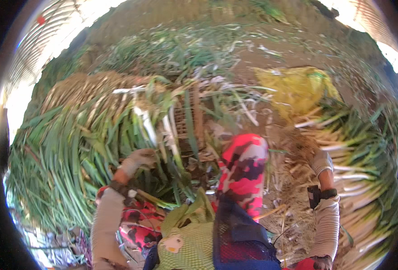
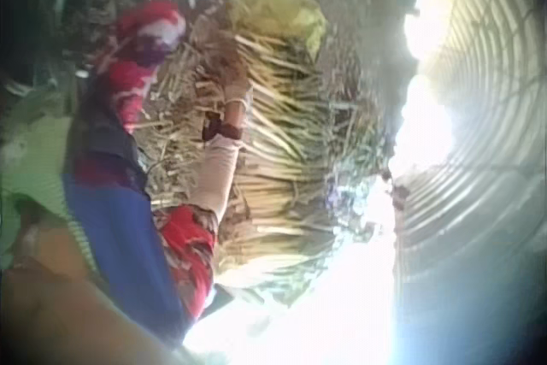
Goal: The person cleans leeks by hand, pulling off outer leaves and roots one at a time, then gathers the cleaned leeks into a bundle and tosses them onto a pile. They occasionally move leek scraps aside and pick up new leeks from a large pile to repeat the process.
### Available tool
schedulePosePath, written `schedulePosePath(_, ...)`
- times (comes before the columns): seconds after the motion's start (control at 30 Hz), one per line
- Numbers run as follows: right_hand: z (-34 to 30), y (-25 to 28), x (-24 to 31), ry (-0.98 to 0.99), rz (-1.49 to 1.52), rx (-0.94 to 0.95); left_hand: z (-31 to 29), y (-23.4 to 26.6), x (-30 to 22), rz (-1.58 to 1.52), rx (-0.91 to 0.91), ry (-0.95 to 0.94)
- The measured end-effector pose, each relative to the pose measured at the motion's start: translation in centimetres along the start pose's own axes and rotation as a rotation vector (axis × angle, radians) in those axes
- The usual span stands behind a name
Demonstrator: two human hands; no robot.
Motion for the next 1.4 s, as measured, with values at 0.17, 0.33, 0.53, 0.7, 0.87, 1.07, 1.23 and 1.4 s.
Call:
schedulePosePath(0.17, -0.4, 1.6, 24.7, 0.696, 0.304, -0.149, 5.8, 0.5, 6.3, 0.174, -0.171, -0.023)
schedulePosePath(0.33, -5.3, -10.9, 40.6, 1.010, -0.001, 0.319, 8.6, 1.1, 11.3, 0.202, -0.432, -0.012)
schedulePosePath(0.53, -7.6, -27.1, 42.3, 0.751, 0.062, 0.784, 8.7, -0.8, 16.7, 0.613, -0.615, 0.329)
schedulePosePath(0.7, -11.7, -29.3, 45.0, 0.462, 0.571, 1.086, 13.8, 0.4, 28.0, 0.403, -0.571, 0.484)
schedulePosePath(0.87, -8.9, -27.4, 45.8, 0.285, 1.031, 0.960, 15.2, 0.6, 26.9, 0.179, -0.679, 0.209)
schedulePosePath(1.07, 0.3, -11.7, 44.0, -0.150, 1.760, 0.659, 7.4, 1.3, 15.7, 0.144, -1.027, 0.146)
schedulePosePath(1.23, 2.6, -10.4, 42.6, 0.070, 1.672, 0.575, 6.8, -0.4, 13.4, 0.592, -0.975, 0.381)
schedulePosePath(1.4, 1.9, -12.7, 41.7, 0.006, 1.542, 0.653, 8.8, 0.0, 12.6, 0.458, -0.673, 0.285)
Point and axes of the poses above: each hand's wrist, its own z-axis towards the middle knuckle, its own y-axis out of the back of the hand, x = y × z, the point moved 7 cm from there along z, towards the middle knuckle, and after that the axes turned 11 degrees about -x, right-handed, at the moved point
